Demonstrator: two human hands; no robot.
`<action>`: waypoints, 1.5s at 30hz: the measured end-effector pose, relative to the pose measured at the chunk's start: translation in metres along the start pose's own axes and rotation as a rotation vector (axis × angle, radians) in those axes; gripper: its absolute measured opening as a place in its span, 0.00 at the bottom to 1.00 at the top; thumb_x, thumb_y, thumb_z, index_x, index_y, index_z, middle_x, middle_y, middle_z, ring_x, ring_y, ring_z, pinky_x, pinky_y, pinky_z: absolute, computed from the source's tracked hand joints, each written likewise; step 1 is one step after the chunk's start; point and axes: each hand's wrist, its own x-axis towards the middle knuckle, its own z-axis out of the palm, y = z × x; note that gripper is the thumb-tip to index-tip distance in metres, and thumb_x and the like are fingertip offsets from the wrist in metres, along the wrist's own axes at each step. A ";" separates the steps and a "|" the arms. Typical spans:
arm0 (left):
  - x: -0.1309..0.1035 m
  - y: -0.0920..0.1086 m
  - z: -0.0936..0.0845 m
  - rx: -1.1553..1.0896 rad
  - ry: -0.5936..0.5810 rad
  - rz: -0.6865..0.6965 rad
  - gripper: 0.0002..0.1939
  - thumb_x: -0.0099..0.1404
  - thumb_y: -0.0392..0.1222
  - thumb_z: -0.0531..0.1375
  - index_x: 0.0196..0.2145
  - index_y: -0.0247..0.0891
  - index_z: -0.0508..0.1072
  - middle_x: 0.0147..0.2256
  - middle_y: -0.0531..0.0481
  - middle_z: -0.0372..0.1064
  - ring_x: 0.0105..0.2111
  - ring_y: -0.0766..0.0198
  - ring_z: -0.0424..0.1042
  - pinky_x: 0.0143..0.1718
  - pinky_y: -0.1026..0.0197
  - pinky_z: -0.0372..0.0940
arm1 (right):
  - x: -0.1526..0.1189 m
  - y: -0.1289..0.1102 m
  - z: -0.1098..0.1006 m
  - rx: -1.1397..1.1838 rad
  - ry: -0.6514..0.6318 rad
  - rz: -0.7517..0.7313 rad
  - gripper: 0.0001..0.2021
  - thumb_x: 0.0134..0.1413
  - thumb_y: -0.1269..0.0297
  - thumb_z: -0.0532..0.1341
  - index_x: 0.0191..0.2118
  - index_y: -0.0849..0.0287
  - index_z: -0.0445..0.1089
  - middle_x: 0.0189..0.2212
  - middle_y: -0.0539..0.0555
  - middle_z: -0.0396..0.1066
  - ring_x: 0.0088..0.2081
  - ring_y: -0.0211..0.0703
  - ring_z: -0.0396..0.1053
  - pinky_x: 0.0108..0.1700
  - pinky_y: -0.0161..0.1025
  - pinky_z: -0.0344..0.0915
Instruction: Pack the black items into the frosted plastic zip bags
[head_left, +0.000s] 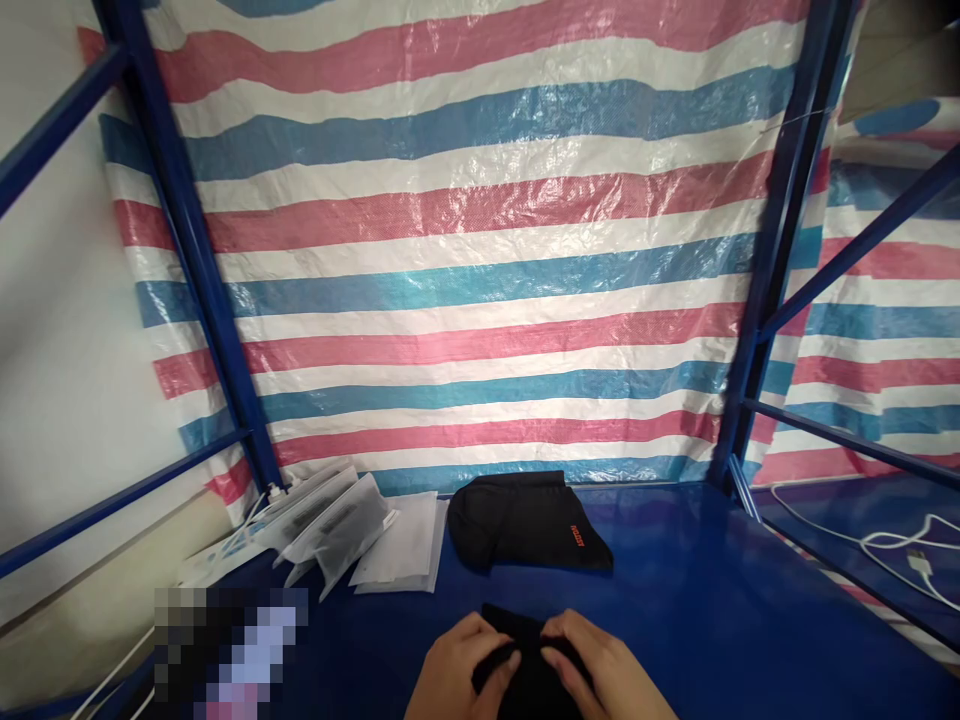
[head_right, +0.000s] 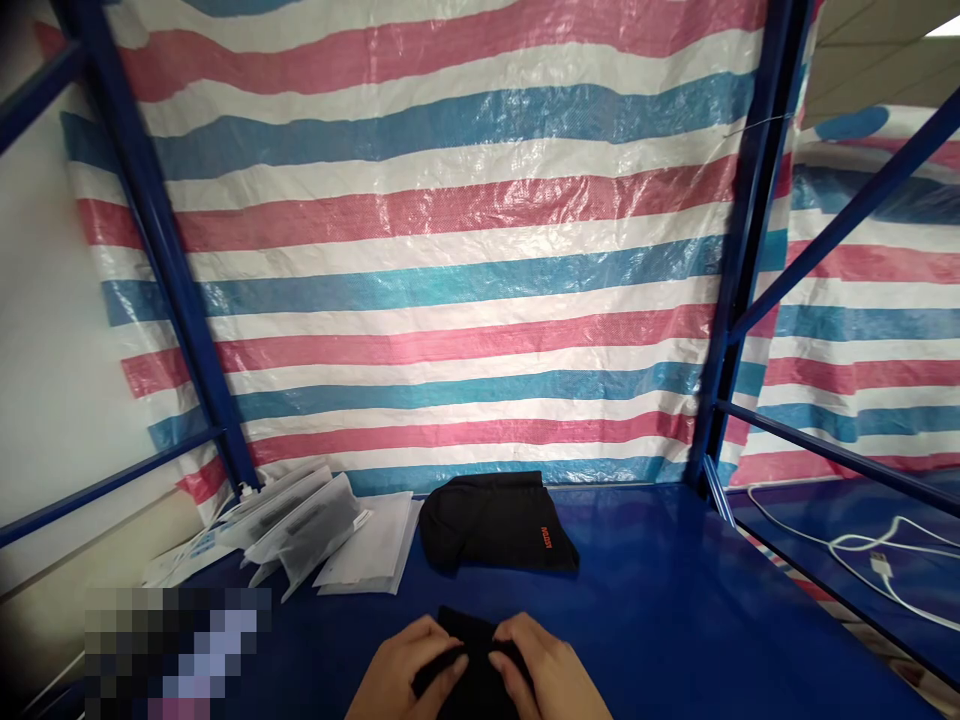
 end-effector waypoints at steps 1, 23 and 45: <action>0.006 0.004 0.001 0.034 0.026 -0.034 0.17 0.77 0.52 0.57 0.41 0.48 0.85 0.42 0.46 0.80 0.41 0.53 0.81 0.45 0.54 0.76 | 0.008 0.001 0.002 0.002 0.009 0.013 0.08 0.74 0.63 0.56 0.49 0.50 0.72 0.43 0.53 0.80 0.42 0.47 0.81 0.45 0.38 0.75; 0.091 -0.084 -0.052 0.430 0.288 -0.316 0.24 0.76 0.56 0.54 0.52 0.36 0.78 0.60 0.35 0.72 0.60 0.40 0.70 0.59 0.46 0.66 | 0.141 0.030 -0.061 0.536 -0.698 0.136 0.31 0.42 0.45 0.81 0.51 0.55 0.81 0.39 0.50 0.79 0.40 0.48 0.77 0.41 0.37 0.70; 0.110 -0.127 -0.055 0.627 0.293 -0.382 0.19 0.73 0.44 0.56 0.58 0.34 0.70 0.55 0.33 0.77 0.58 0.41 0.75 0.53 0.50 0.68 | 0.140 0.113 -0.038 0.847 0.337 0.505 0.28 0.49 0.36 0.75 0.32 0.56 0.68 0.18 0.41 0.66 0.14 0.30 0.57 0.15 0.31 0.51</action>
